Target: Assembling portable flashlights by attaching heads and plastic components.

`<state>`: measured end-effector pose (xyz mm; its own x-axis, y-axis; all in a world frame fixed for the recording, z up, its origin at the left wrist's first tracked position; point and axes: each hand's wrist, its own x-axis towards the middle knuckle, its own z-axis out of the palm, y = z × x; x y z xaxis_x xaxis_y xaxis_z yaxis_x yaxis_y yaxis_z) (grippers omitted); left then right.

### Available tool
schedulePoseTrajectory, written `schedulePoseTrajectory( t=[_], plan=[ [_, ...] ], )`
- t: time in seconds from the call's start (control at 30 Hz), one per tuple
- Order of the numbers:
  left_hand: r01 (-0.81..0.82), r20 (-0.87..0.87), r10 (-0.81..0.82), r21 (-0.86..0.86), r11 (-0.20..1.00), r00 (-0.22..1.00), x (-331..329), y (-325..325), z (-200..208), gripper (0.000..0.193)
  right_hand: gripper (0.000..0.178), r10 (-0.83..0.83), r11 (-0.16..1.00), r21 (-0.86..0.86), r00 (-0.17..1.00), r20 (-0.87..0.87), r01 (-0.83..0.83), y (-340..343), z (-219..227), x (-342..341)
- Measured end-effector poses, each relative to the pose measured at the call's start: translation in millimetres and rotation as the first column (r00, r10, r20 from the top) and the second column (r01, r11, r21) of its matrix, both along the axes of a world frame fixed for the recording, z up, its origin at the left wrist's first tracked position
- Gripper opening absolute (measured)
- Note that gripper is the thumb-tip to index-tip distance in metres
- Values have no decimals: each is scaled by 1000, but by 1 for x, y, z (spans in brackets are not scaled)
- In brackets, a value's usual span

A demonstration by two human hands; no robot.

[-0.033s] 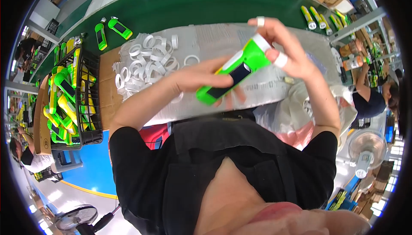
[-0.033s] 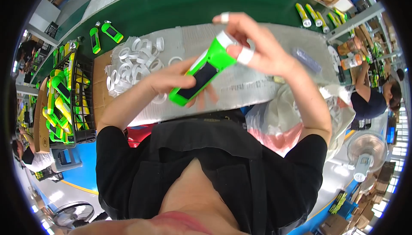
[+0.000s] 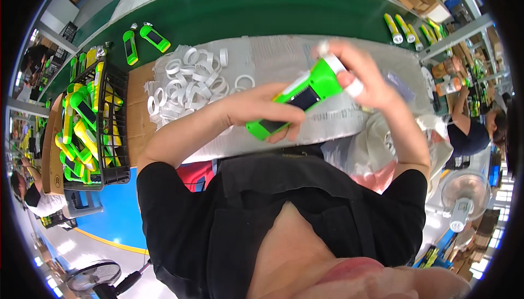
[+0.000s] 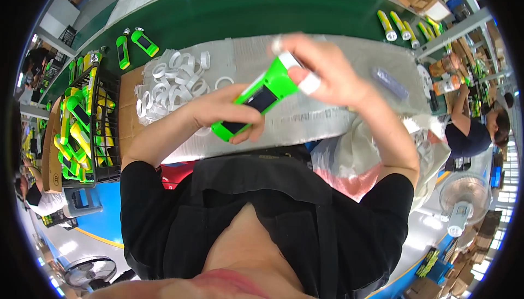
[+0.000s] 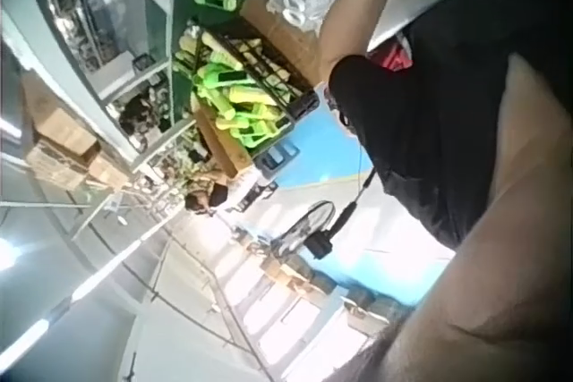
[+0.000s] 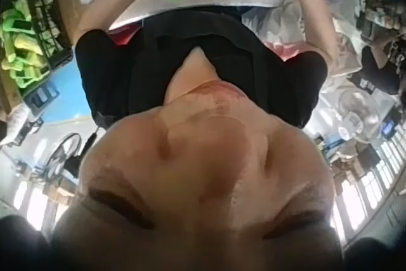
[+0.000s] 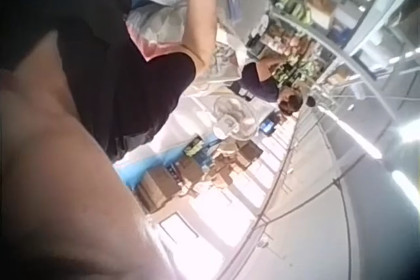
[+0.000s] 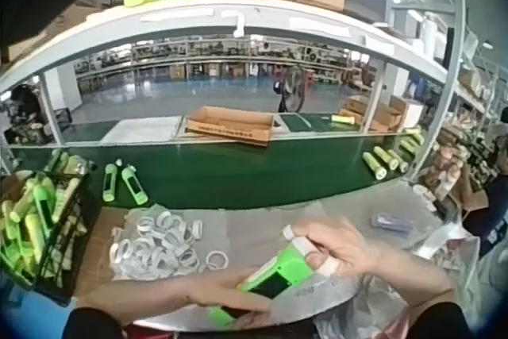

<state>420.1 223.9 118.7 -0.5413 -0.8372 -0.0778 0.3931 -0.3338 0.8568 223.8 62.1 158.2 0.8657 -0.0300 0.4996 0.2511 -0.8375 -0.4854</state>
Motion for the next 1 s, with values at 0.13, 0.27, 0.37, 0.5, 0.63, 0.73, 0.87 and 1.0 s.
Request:
schedulePoseTrajectory(
  t=[0.13,0.27,0.37,0.5,0.63,0.73,0.87,1.0],
  plan=[
    [-119,636,674,-688,716,376,36,-61,-49,50,36,-510,853,76,855,-90,517,-39,-65,59],
    [-120,753,617,-608,785,229,67,-86,-60,57,32,-485,842,191,863,-141,505,-83,-123,101],
    [-16,547,837,-837,546,-31,123,-105,-76,61,26,-512,798,373,859,8,473,-138,-149,116],
    [-106,426,405,-783,613,-809,247,-71,-85,63,38,-875,483,202,481,63,852,-249,-170,109],
    [-619,811,-112,-340,708,-574,325,-27,-114,63,56,-986,120,20,122,-110,993,-340,-198,62],
    [-627,854,104,-452,634,-510,334,-12,-127,54,57,-1000,20,-454,28,13,891,-318,-182,64],
    [-509,717,556,-693,510,-420,290,-43,-116,45,32,-760,650,-37,649,-35,759,-240,-152,96],
    [-488,617,785,-669,560,55,176,-59,-75,36,30,-272,539,751,922,-274,382,-108,-134,142]
  ],
)
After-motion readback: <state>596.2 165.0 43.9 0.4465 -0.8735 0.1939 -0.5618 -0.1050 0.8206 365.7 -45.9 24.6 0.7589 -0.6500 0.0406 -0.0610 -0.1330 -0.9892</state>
